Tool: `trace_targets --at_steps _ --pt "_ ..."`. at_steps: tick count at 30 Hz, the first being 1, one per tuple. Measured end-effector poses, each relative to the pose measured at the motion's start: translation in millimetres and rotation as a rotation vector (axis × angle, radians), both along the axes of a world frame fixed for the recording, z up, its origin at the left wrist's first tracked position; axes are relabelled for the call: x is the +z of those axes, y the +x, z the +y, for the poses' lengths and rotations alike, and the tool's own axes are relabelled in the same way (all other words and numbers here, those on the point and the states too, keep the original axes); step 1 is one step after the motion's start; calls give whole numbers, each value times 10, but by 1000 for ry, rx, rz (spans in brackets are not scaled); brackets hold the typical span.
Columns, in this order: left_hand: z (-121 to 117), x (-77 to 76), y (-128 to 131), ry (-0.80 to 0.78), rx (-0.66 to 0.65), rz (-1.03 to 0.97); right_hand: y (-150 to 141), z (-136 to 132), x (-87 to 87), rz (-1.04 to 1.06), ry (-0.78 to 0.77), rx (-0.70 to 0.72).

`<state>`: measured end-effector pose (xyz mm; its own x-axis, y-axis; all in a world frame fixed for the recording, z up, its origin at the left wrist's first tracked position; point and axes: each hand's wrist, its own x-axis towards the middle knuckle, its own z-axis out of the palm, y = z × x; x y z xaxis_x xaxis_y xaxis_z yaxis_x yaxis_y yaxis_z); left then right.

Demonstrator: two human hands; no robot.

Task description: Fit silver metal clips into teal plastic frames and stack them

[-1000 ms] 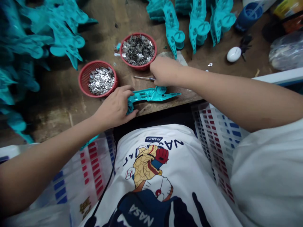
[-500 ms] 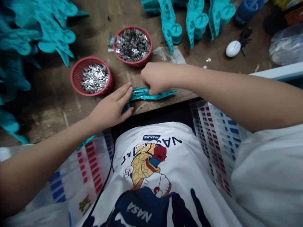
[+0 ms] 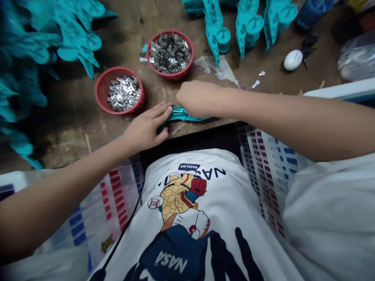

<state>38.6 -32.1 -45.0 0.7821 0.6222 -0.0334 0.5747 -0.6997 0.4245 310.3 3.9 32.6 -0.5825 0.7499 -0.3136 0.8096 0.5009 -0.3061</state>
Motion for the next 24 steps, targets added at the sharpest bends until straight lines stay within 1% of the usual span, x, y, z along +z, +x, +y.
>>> trace_targets --at_steps 2,4,6,9,11,13,15,19,24 --pt "-8 -32 2 18 30 -36 72 48 83 -167 29 103" --pt "-13 -49 9 37 88 -67 204 149 157 -214 40 143" --pt "-14 -52 16 53 110 -81 360 276 195 -181 64 136" --pt "-10 -44 15 71 56 -67 498 405 176 -38 119 85" --pt "-9 -40 11 65 50 -62 461 398 134 76 96 51" --pt "-10 -39 10 52 65 -64 341 326 88 168 30 26" --pt "-13 -39 13 52 71 -63 200 234 46 218 -7 3" --pt "-13 -39 26 61 55 -67 46 117 -14 218 21 13" --pt "-14 -43 26 45 52 -73 48 77 -39 202 70 37"
